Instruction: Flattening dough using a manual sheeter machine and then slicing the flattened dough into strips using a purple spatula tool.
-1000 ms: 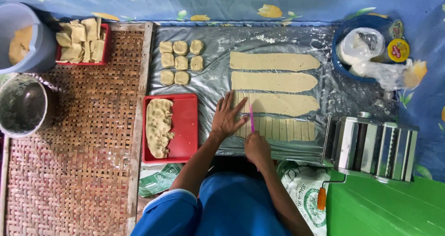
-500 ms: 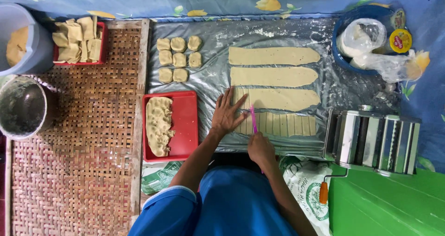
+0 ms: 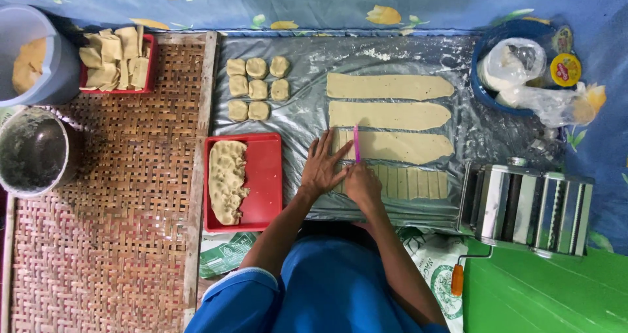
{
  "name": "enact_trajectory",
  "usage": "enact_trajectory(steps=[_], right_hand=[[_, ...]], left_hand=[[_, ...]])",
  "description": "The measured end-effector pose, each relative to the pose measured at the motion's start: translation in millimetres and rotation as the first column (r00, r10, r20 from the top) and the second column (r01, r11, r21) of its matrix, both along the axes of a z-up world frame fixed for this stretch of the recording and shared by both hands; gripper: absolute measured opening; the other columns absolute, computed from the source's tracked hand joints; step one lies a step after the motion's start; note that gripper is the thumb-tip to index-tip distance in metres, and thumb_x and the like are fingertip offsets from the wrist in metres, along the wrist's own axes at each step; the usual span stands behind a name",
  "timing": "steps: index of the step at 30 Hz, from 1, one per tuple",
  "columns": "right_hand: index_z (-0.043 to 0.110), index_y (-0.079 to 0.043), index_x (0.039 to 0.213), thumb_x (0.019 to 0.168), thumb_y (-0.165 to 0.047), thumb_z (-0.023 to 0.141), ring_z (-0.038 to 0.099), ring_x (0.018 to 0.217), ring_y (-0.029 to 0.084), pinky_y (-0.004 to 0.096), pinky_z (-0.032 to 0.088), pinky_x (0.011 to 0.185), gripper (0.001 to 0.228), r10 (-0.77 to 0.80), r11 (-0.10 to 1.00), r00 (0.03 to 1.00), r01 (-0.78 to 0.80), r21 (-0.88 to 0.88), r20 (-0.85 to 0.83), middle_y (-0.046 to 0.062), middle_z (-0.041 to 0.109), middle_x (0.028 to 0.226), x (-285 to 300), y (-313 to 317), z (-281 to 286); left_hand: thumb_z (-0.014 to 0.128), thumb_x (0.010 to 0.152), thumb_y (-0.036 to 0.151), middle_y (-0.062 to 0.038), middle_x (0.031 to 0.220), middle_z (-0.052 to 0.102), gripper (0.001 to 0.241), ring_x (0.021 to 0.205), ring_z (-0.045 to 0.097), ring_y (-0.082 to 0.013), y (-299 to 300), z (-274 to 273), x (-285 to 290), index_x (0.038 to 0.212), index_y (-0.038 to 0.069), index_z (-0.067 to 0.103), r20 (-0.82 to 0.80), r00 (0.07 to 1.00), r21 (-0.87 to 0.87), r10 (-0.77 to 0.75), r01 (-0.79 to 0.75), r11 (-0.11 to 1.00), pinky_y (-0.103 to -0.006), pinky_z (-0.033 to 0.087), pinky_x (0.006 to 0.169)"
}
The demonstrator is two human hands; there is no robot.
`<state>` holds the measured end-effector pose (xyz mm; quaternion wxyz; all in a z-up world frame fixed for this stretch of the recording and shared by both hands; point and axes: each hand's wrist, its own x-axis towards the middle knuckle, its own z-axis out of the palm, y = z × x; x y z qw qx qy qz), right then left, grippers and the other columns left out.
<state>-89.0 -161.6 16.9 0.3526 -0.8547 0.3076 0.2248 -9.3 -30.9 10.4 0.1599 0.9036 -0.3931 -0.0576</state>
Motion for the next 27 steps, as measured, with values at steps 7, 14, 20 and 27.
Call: enact_trajectory(steps=[7, 14, 20, 27], right_hand=[[0.057, 0.0, 0.122, 0.106, -0.032, 0.031, 0.063, 0.115, 0.056, 0.068, 0.049, 0.097, 0.045, -0.111, 0.993, 0.992, 0.109, 0.044, 0.052, 0.036, 0.068, 0.114, -12.0, -12.4, 58.6], [0.059, -0.003, 0.122, 0.106, -0.04, 0.029, 0.065, 0.114, 0.054, 0.062, 0.051, 0.097, 0.05, -0.074, 0.996, 0.997, 0.073, -0.051, -0.024, 0.034, 0.069, 0.113, -21.5, -26.0, 14.3], [0.059, 0.005, 0.127, 0.107, -0.032, 0.029, 0.065, 0.111, 0.057, 0.065, 0.051, 0.093, 0.051, -0.058, 0.998, 0.998, 0.058, 0.003, 0.01, 0.037, 0.067, 0.116, -12.1, -20.5, 46.6], [0.054, 0.002, 0.126, 0.106, -0.038, 0.027, 0.065, 0.115, 0.052, 0.063, 0.051, 0.097, 0.053, -0.057, 0.996, 0.998, 0.056, -0.067, -0.01, 0.032, 0.069, 0.116, -10.0, -18.4, 11.6]], left_hand=[[0.037, 0.093, 0.072, -0.021, 0.169, 0.015, 0.072, 0.157, 0.018, -0.0347, -3.6, 0.6, -0.8, 0.157, 0.041, 0.035, -0.025, 1.0, -0.052, 0.0, -0.001, 0.999, -0.055, 0.02, 0.124], [0.043, 0.092, 0.072, -0.019, 0.17, 0.015, 0.07, 0.157, 0.017, -0.0397, -18.2, 4.1, -2.1, 0.156, 0.044, 0.037, -0.073, 0.997, -0.129, 0.003, -0.012, 0.992, -0.0637, 0.019, 0.122], [0.046, 0.09, 0.074, -0.017, 0.17, 0.015, 0.07, 0.158, 0.016, -0.0373, -20.3, 1.1, -1.7, 0.153, 0.044, 0.042, -0.044, 0.999, -0.093, 0.008, -0.012, 0.996, -0.0612, 0.019, 0.123], [0.043, 0.088, 0.073, -0.017, 0.171, 0.014, 0.073, 0.158, 0.016, -0.0373, -18.0, -0.7, -0.2, 0.154, 0.042, 0.041, -0.057, 0.998, -0.082, -0.002, -0.003, 0.997, -0.0603, 0.019, 0.123]])
